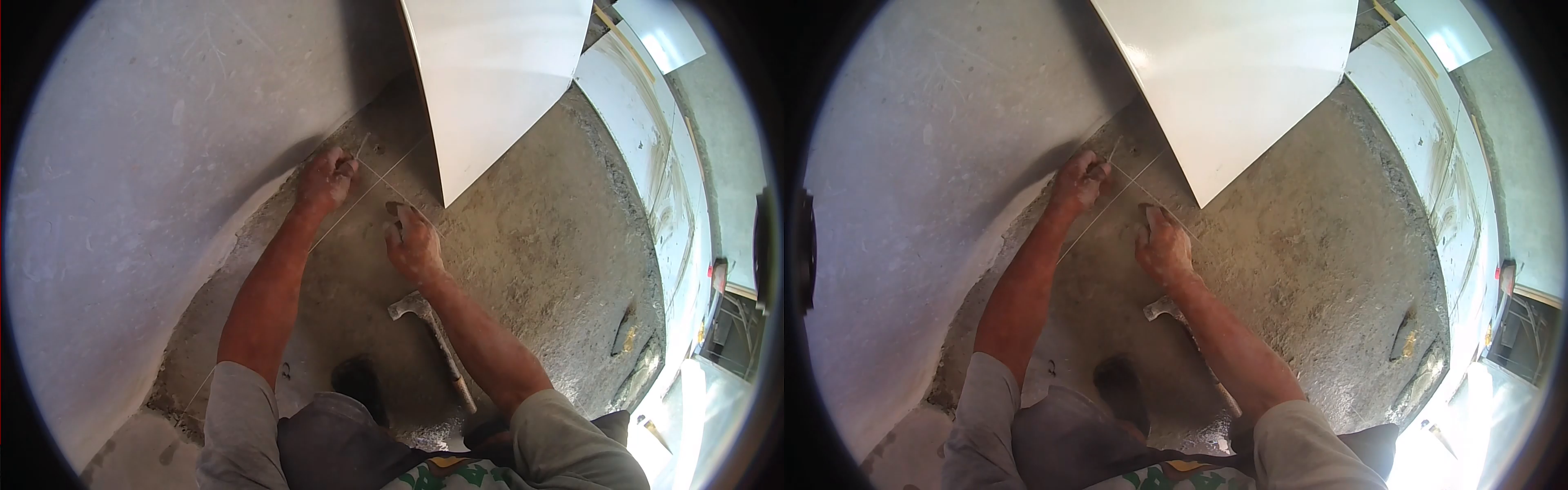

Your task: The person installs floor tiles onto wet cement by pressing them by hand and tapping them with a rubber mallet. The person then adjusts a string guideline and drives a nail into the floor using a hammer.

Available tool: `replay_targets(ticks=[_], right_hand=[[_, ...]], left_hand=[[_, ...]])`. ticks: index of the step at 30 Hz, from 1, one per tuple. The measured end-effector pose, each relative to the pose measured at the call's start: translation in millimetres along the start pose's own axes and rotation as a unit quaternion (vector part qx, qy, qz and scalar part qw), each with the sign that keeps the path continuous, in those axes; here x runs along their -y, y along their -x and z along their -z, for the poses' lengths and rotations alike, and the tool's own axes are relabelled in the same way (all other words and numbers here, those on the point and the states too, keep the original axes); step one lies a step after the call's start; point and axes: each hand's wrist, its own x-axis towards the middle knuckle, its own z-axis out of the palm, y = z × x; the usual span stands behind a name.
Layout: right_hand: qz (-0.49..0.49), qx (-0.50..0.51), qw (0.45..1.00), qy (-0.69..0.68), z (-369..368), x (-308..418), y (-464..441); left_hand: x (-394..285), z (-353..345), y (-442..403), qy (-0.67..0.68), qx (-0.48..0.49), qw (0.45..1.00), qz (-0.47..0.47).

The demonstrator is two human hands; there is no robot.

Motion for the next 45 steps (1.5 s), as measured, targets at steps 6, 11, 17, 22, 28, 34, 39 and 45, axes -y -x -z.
replay_targets(ticks=[6,11,17,22,28,34,39,45], right_hand=[[-0.045,0.032,0.998,0.006,12.1,1.2,23.6],[-0.021,0.012,0.998,-0.055,22.8,8.7,16.7],[-0.053,-0.048,0.997,-0.023,23.2,50.1,-39.3],[-0.029,-0.103,0.991,-0.080,15.3,70.0,-79.6],[0.087,-0.162,0.983,-0.020,6.8,70.8,-82.8],[0.015,-0.082,0.996,-0.026,15.8,65.0,-29.5],[-0.045,0.007,0.997,-0.066,16.8,18.3,51.0],[-0.084,-0.004,0.996,0.030,53.5,-32.8,87.2]], left_hand=[[-14.8,-3.1,-1.9,-0.025,-0.023,0.992,-0.124],[-17.7,-3.9,-2.0,-0.013,-0.060,0.989,-0.131],[-21.9,0.5,5.5,0.153,-0.063,0.969,-0.182],[-33.0,8.7,14.4,0.092,-0.070,0.972,-0.204],[-34.7,8.8,19.6,0.027,-0.040,0.980,-0.191],[-13.5,-5.6,-11.0,0.235,-0.080,0.938,-0.243],[-29.2,14.3,-25.7,0.183,0.119,0.974,-0.060],[-55.2,38.3,-21.7,0.187,0.191,0.963,0.039]])
